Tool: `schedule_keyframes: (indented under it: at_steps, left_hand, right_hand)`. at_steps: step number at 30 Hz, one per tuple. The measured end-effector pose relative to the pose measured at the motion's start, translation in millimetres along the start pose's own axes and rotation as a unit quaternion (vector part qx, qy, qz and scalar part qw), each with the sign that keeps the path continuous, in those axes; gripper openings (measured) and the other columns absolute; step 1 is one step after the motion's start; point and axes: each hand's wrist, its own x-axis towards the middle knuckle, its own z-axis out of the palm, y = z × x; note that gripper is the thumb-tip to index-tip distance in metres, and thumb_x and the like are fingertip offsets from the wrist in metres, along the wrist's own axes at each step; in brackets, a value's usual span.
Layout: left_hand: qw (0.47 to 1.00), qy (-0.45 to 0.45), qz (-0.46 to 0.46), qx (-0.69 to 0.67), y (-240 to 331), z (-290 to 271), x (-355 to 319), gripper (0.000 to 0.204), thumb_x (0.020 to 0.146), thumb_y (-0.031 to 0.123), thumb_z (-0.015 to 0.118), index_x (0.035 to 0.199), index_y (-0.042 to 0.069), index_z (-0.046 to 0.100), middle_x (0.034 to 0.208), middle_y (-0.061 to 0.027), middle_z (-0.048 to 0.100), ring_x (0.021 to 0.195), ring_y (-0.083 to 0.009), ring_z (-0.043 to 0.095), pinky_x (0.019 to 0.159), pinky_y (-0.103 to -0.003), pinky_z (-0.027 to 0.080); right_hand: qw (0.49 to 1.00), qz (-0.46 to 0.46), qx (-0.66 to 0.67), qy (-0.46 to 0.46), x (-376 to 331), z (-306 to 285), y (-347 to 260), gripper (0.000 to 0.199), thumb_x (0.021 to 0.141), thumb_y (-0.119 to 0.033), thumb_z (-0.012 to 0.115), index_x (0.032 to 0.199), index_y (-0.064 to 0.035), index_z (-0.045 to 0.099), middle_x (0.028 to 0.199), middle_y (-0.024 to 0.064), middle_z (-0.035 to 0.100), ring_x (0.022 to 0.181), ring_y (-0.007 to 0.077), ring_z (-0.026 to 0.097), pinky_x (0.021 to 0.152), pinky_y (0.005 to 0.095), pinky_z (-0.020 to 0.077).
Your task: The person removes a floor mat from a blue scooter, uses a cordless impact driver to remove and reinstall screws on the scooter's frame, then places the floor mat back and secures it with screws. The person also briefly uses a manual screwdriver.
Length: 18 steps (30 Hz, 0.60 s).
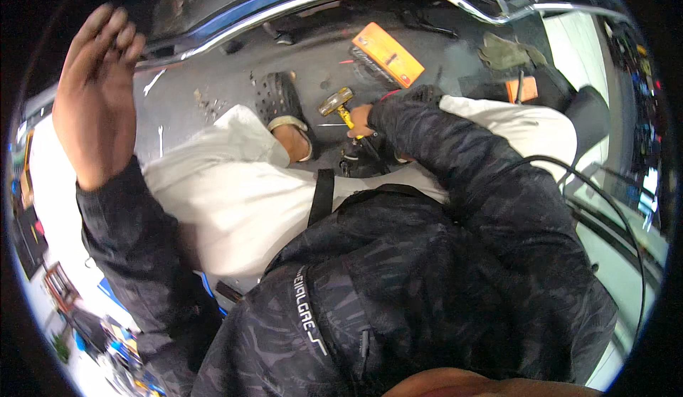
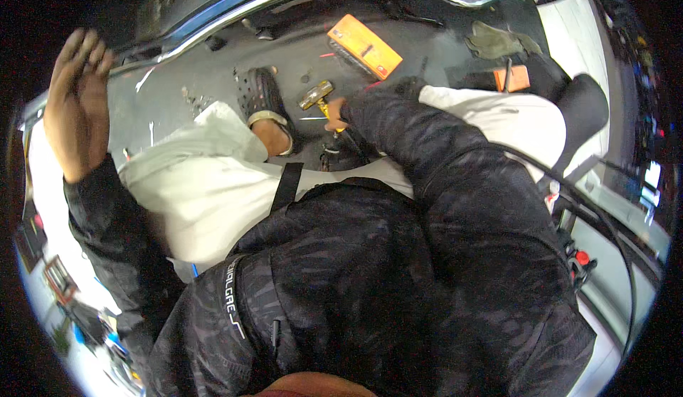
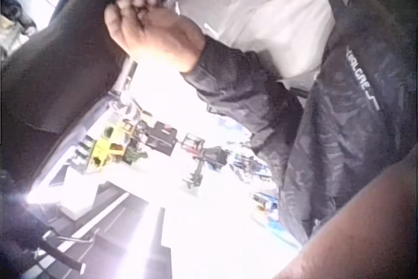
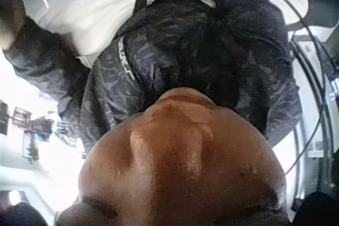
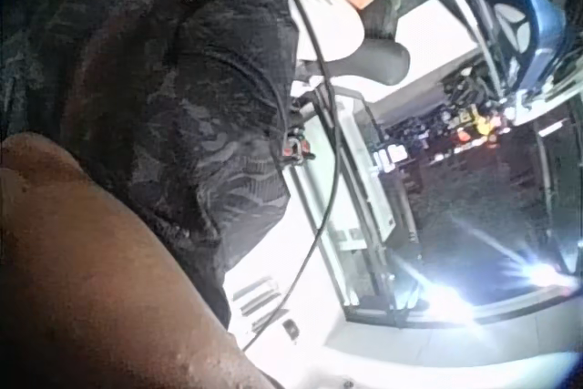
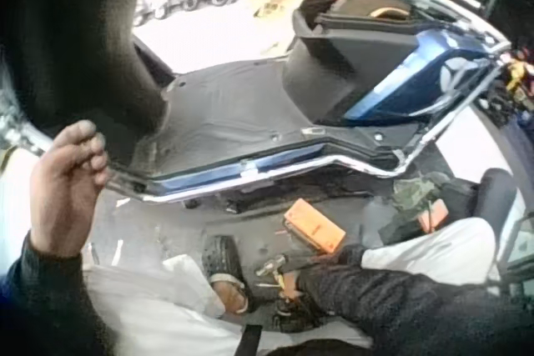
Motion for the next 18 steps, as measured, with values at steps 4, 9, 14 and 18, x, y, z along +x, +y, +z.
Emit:
schedule_keyframes:
  at_steps: [4,9,14,18]
  left_hand:
    - [0.999,0.017,0.0,0.049,7,-2,-9,0.041,0.107,0.009,0.049,0.145,-0.006,0.051,0.149,-0.0227,0.053,0.136,-0.0329,0.057,0.119,-0.045,0.044]
    - [0.993,0.09,-0.045,0.056,16,3,0,0.038,0.11,0.011,0.049,0.142,-0.009,0.053,0.145,-0.0234,0.055,0.139,-0.0321,0.052,0.125,-0.043,0.038]
    - [0.997,-0.004,-0.076,0.002,8,7,31,0.031,0.104,0.005,0.06,0.132,-0.006,0.054,0.128,-0.018,0.065,0.117,-0.024,0.066,0.104,-0.031,0.056]
    - [0.988,-0.118,-0.099,0.003,4,29,40,0.024,0.104,0.005,0.06,0.128,-0.003,0.059,0.122,-0.0138,0.067,0.118,-0.0251,0.067,0.109,-0.034,0.055]
  right_hand:
    - [0.911,-0.203,0.07,0.353,-117,-137,-2,0.054,0.097,-0.052,0.063,0.119,-0.0027,0.068,0.1,0.0205,0.073,0.094,0.0383,0.072,0.083,0.0483,0.0571]
    - [0.705,-0.125,0.101,0.691,-347,-239,73,0.043,0.103,-0.042,0.058,0.114,-0.0012,0.067,0.1,0.0174,0.068,0.089,0.0277,0.068,0.079,0.0385,0.0554]
    - [0.382,0.11,0.263,0.879,-488,-74,196,0.029,0.102,-0.027,0.061,0.092,0.0,0.068,0.075,0.0059,0.062,0.07,0.0152,0.058,0.065,0.0323,0.0471]
    - [0.586,0.469,0.323,0.576,-379,141,261,0.032,0.093,-0.029,0.063,0.104,-0.0005,0.072,0.1,0.0204,0.068,0.094,0.0344,0.064,0.085,0.0438,0.0525]
